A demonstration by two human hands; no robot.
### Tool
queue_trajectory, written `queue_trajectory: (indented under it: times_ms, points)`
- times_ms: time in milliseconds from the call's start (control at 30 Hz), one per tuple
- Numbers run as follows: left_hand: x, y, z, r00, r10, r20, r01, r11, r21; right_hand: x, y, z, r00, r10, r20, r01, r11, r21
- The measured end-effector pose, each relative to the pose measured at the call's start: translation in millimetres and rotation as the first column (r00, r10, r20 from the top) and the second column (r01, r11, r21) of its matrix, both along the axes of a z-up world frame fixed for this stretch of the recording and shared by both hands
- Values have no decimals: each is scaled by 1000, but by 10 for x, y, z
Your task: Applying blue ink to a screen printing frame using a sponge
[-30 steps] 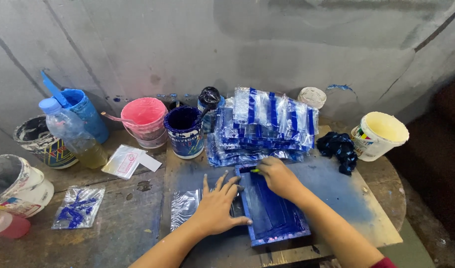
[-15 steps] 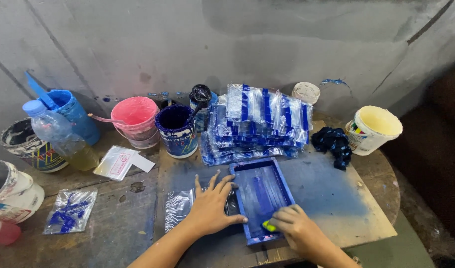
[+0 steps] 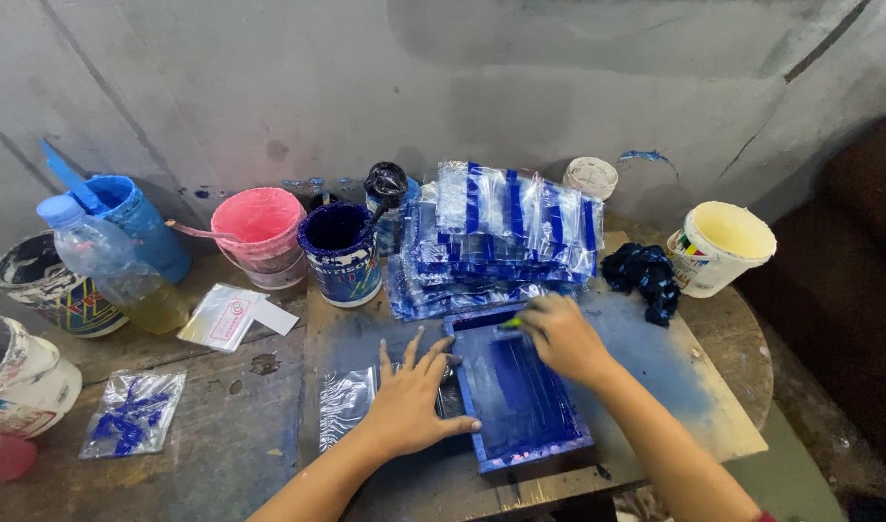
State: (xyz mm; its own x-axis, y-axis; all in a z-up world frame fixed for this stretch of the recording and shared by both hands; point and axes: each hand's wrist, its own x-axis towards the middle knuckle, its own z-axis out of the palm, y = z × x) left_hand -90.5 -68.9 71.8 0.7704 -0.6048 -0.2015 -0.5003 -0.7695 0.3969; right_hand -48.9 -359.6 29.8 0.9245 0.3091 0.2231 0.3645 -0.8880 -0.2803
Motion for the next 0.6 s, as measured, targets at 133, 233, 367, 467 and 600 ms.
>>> queue_trajectory:
  times_ms: [133,233,367,467,600]
  points:
    - [21,13,-75,999,-9,52,11,999,-46,180,47,-51,999,31,34,-29,998,-60]
    - [25,6,-41,1000,7,18,-7,999,-39,-5,83,-28,996,19,-92,-23,999,-44]
    - [35,3,-69,1000,2,29,-2,1000,-19,-512,1,-121,988,97,-122,-104,993,-49]
    - [45,-5,-63,1000,-1,30,1,1000,5,-932,-83,-207,983,163,-87,-166,985,-35]
    - [45,-5,-53,1000,6,15,-7,1000,12,-1377,-182,-406,971,237,-1,-237,971,-31]
